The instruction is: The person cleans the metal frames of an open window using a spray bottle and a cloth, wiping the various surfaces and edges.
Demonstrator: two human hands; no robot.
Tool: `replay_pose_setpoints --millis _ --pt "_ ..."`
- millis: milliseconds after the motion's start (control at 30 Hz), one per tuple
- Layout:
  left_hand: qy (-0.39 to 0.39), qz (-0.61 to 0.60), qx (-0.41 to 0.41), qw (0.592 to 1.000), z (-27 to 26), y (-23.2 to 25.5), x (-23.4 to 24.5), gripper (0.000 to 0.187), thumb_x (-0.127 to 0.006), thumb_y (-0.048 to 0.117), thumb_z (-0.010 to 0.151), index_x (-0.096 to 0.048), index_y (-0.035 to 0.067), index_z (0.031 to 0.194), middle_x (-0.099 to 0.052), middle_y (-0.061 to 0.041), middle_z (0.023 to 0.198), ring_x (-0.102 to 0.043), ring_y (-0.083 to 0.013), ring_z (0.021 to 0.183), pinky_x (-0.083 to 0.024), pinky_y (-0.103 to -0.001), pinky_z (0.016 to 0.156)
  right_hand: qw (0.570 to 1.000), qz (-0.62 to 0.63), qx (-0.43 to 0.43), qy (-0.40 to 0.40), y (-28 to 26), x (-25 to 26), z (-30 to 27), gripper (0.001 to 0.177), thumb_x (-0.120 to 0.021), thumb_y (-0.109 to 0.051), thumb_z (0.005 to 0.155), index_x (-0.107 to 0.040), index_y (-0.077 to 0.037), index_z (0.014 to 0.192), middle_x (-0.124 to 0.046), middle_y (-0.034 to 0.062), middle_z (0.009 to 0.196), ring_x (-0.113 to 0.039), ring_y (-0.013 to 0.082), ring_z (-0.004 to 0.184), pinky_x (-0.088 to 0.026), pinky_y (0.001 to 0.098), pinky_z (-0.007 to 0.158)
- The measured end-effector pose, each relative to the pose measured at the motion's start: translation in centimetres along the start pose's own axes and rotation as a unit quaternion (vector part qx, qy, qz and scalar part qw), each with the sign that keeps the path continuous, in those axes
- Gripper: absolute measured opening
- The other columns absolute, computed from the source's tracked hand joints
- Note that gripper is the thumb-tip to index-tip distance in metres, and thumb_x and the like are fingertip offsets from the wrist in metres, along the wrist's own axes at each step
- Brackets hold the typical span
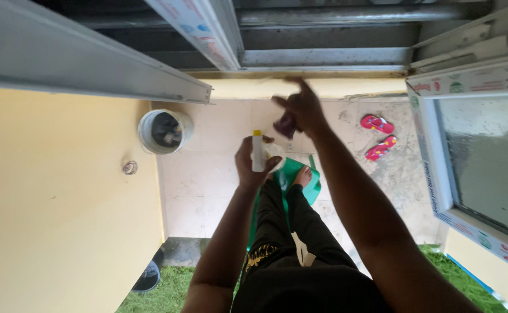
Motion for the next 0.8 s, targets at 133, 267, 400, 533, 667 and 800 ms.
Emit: replay_pose_setpoints --millis 133,267,400,533,667,800 --pt "0.000 -0.005 -0.009 1.000 0.5 0.7 0.3 0.058 -0.092 0.027 0.073 -0.062 0.006 0.118 -0.077 -0.008 0.111 -0.076 -0.0251 0.103 -0.060 -0.037 0.092 0.982 0.145 -0.092 0.077 1.0 3.7 -3.4 0.028 -0.072 -0.026 0.099 -0.062 -0.010 0.120 -0.055 0.0023 0.070 -0.047 0.0090 0.048 -0.035 0.0256 0.038" --pt "-0.015 0.006 0.000 1.000 0.7 0.8 -0.7 0.056 -0.092 0.023 0.070 -0.064 0.006 0.116 -0.075 -0.009 0.111 -0.075 -0.0262 0.103 -0.059 -0.038 0.091 0.959 0.135 0.212 0.130 -2.9 11.4 -4.2 0.038 -0.065 -0.001 0.102 -0.040 -0.012 0.128 -0.068 0.0060 0.084 -0.055 0.0115 0.056 -0.043 0.0271 0.044" --pt "-0.033 0.006 -0.047 0.998 0.7 1.9 -3.4 0.055 -0.095 0.024 0.071 -0.065 0.007 0.113 -0.075 -0.008 0.108 -0.076 -0.0259 0.098 -0.060 -0.037 0.085 0.699 -0.517 0.360 0.338 -6.6 18.0 -2.3 0.034 -0.069 0.005 0.084 -0.059 -0.008 0.114 -0.066 0.0123 0.105 -0.067 0.0298 0.095 -0.057 0.0384 0.073" --pt "-0.096 0.000 -0.020 0.995 0.3 2.6 -6.5 0.055 -0.096 0.030 0.072 -0.066 0.010 0.113 -0.076 -0.006 0.110 -0.078 -0.0228 0.093 -0.064 -0.034 0.081 0.757 -0.494 0.304 0.302 -2.8 23.4 5.9 0.013 -0.061 -0.005 0.097 -0.063 -0.002 0.109 -0.064 0.0200 0.114 -0.068 0.0329 0.098 -0.061 0.0398 0.079" --pt "-0.101 -0.009 -0.080 0.992 -0.1 3.8 -7.6 0.063 -0.097 0.036 0.067 -0.065 0.010 0.114 -0.075 -0.007 0.110 -0.077 -0.0236 0.093 -0.063 -0.034 0.080 0.756 -0.554 0.181 0.298 1.1 23.2 8.3 0.013 -0.061 -0.004 0.104 -0.069 -0.010 0.113 -0.068 0.0206 0.107 -0.068 0.0386 0.094 -0.056 0.0486 0.076" --pt "-0.129 0.066 0.026 0.989 -1.3 2.2 -6.7 0.062 -0.097 0.036 0.061 -0.068 0.011 0.111 -0.075 -0.007 0.109 -0.076 -0.0243 0.090 -0.061 -0.037 0.075 0.892 -0.278 0.091 0.345 1.6 23.0 5.9 0.021 -0.065 -0.021 0.116 -0.072 -0.006 0.103 -0.071 0.0165 0.095 -0.068 0.0355 0.086 -0.052 0.0476 0.079"
Point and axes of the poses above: each hand's wrist, its own z-axis towards the middle knuckle, its own x-axis out of the back of the hand, y = z × x, the point moved 6 cm from there along z, towards the middle knuckle
